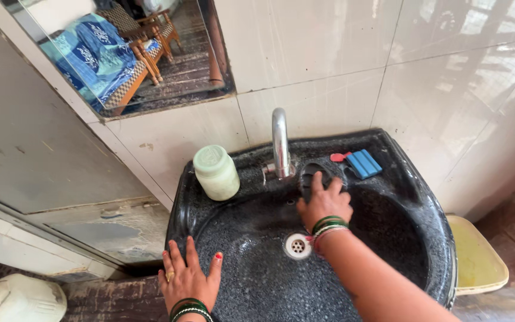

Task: The person scrubs a black granite sink using a brush and a blue sponge, rinsing the tools under running water. They clean the basin, faucet, and surrounding tiled wall, then place the sponge into a nearby bucket.

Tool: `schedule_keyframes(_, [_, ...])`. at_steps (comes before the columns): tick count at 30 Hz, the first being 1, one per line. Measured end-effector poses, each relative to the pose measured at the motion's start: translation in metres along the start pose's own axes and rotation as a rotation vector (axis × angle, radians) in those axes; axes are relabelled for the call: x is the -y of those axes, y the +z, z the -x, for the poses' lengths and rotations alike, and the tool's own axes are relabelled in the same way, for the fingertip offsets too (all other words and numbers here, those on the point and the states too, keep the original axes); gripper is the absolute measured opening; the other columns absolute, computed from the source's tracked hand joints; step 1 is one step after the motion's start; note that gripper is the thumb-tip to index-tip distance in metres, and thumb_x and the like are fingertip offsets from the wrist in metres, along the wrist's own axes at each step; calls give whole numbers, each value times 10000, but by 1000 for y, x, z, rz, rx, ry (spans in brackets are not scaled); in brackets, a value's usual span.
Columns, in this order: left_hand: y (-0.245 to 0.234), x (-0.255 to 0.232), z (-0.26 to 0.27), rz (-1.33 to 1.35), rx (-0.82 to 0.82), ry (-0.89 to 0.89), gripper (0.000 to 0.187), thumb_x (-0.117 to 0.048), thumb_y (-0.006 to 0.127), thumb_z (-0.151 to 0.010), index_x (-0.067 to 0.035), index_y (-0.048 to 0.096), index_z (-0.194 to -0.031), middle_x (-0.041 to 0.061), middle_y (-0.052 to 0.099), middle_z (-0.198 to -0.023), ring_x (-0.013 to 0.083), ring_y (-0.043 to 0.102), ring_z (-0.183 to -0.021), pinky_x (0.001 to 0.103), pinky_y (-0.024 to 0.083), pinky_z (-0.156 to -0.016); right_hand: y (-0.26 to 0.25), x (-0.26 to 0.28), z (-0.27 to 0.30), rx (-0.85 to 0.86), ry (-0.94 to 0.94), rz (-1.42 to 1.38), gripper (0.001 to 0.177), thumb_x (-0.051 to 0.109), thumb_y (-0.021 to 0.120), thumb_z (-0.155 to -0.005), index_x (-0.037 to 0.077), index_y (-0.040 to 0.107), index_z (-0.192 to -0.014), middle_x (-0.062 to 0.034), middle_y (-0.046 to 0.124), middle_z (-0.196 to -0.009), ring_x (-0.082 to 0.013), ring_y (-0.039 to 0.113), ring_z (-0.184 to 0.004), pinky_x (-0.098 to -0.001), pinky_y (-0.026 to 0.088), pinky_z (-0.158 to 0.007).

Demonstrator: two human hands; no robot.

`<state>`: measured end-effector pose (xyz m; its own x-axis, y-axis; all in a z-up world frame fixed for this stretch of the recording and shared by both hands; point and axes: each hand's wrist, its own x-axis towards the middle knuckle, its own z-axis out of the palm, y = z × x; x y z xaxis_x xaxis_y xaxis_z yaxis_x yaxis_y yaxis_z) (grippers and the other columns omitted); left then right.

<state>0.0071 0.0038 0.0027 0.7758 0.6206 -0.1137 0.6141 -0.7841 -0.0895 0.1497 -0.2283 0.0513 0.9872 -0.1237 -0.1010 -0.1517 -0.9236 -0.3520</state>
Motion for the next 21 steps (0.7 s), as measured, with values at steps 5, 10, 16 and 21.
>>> schedule_keyframes(5, [4,-2,-1,1,26,-11,911,-831,301,-893,-299,147,-1617,86,51,-1702,274,65,-1565,474,132,-1230,12,20,12,21,-221,92,881,468,791,-785,288,330,-1514,-178,393,-1428,-414,573,-1147,-508,583,-858])
schedule_keyframes(10, [10,0,0,11,-19,13,930,-829,328,-878,-294,153,-1619,94,62,-1697,277,78,-1555,479,132,-1227,-8,-6,-8,-5,30,15,801,453,736,-854,306,358,-1544,-164,442,-1421,-398,605,-1167,-505,593,-889])
schedule_keyframes(16, [15,2,-8,8,-5,0,932,-832,337,-877,-291,157,-1614,100,70,-1694,289,89,-1554,489,150,-1219,1,15,-17,-77,31,-105,859,492,773,-789,250,344,-1493,-219,361,-1455,-464,558,-1167,-514,550,-909])
schedule_keyframes(21, [21,3,-2,16,-110,17,948,-825,381,-843,-295,211,-1610,109,117,-1693,312,133,-1547,497,171,-1218,-1,-23,-33,-9,26,-59,835,499,721,-855,257,328,-1551,-224,436,-1431,-459,568,-1217,-507,549,-972])
